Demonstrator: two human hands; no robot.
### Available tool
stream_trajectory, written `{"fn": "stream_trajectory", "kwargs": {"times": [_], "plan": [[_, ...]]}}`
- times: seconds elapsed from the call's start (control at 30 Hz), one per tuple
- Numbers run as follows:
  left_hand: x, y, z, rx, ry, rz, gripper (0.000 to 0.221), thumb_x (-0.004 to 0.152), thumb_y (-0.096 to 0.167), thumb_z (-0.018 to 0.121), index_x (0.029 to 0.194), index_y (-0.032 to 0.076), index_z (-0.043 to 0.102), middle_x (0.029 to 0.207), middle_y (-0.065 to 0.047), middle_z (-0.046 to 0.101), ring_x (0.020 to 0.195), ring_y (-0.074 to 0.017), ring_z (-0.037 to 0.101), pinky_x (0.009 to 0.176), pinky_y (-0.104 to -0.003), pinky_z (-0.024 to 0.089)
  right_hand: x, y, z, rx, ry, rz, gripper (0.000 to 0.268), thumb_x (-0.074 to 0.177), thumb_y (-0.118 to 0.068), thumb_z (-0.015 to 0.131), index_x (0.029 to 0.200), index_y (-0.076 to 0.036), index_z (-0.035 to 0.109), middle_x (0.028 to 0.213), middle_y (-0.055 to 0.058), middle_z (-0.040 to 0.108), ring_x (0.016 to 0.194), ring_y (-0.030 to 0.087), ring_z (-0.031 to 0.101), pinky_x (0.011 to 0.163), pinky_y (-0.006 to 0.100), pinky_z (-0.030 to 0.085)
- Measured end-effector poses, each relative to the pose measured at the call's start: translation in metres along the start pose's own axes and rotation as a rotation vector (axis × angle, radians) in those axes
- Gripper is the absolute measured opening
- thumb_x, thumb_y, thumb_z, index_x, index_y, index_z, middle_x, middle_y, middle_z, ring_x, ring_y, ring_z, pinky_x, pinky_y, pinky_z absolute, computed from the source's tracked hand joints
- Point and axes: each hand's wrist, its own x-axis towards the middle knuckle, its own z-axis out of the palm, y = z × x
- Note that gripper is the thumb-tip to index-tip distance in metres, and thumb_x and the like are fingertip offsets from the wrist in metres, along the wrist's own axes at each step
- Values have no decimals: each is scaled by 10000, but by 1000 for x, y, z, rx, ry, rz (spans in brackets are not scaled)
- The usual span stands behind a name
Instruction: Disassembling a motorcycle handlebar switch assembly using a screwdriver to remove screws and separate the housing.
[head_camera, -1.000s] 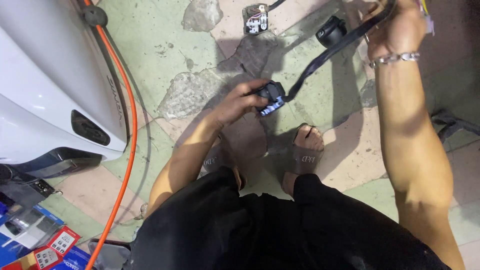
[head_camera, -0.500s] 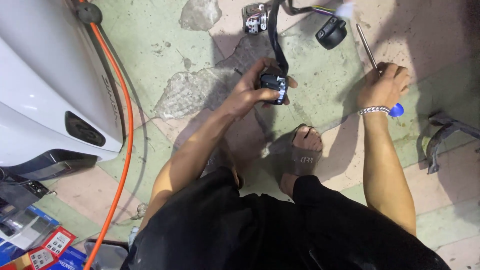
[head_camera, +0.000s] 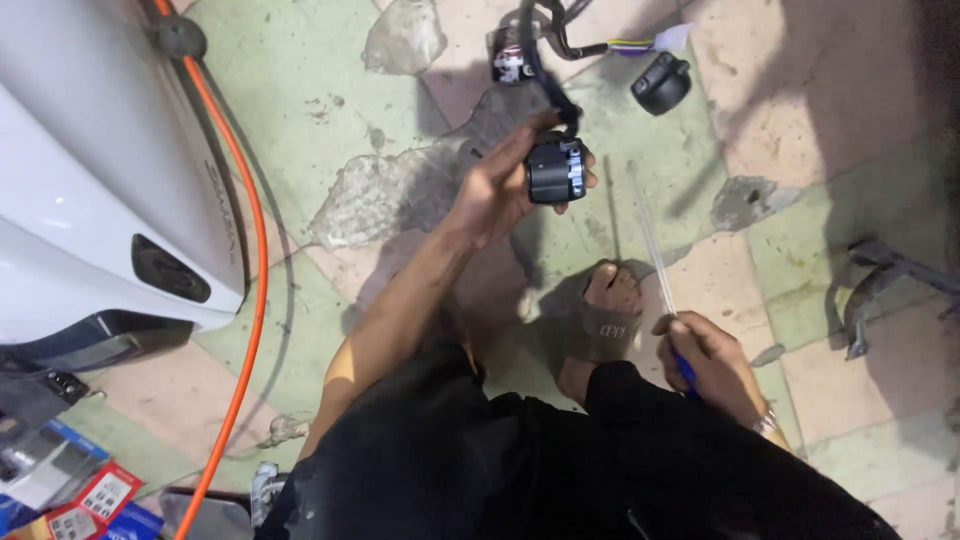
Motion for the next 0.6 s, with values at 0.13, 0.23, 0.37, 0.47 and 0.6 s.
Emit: {"fn": "stream_trajectory", "kwargs": {"times": [0.13,0.23,0.37,0.47,0.6], "plan": [[0,-3,-22,-101,4,-38,542,1051,340,541,1424,-50,489,1217,-206,654,940,-224,674,697,-301,597,-20,-54,0,-56,-90,-56,662,892,-109,635,1512,-102,406,810,96,629,593,178,577,473,279,483],[-1,18,-5,-40,24,92,502,1080,406,481,1314,-30,561,1115,-196,684,852,-201,679,607,-271,522,-15,-42,-12,-190,-79,-331,697,857,-133,658,1507,-59,418,967,133,661,701,171,622,553,255,528],[-10,36,4,66,43,206,512,1091,464,412,1232,13,612,853,-129,691,623,-180,652,453,-242,377,-9,-97,18,-586,97,-527,376,838,-13,743,1213,10,716,1059,113,770,513,93,494,502,211,411],[-13,30,-15,-43,61,206,464,1111,425,437,1239,17,616,1124,-161,702,893,-173,690,713,-302,605,-4,-106,29,-611,98,-527,373,845,5,756,1216,19,720,955,114,758,496,109,459,475,232,372],[-21,28,-21,6,40,242,389,1120,340,461,1308,18,576,1155,-159,674,931,-196,674,788,-317,592,0,-106,34,-618,105,-527,366,847,7,768,1210,16,727,1057,121,770,519,106,498,495,225,406]]}}
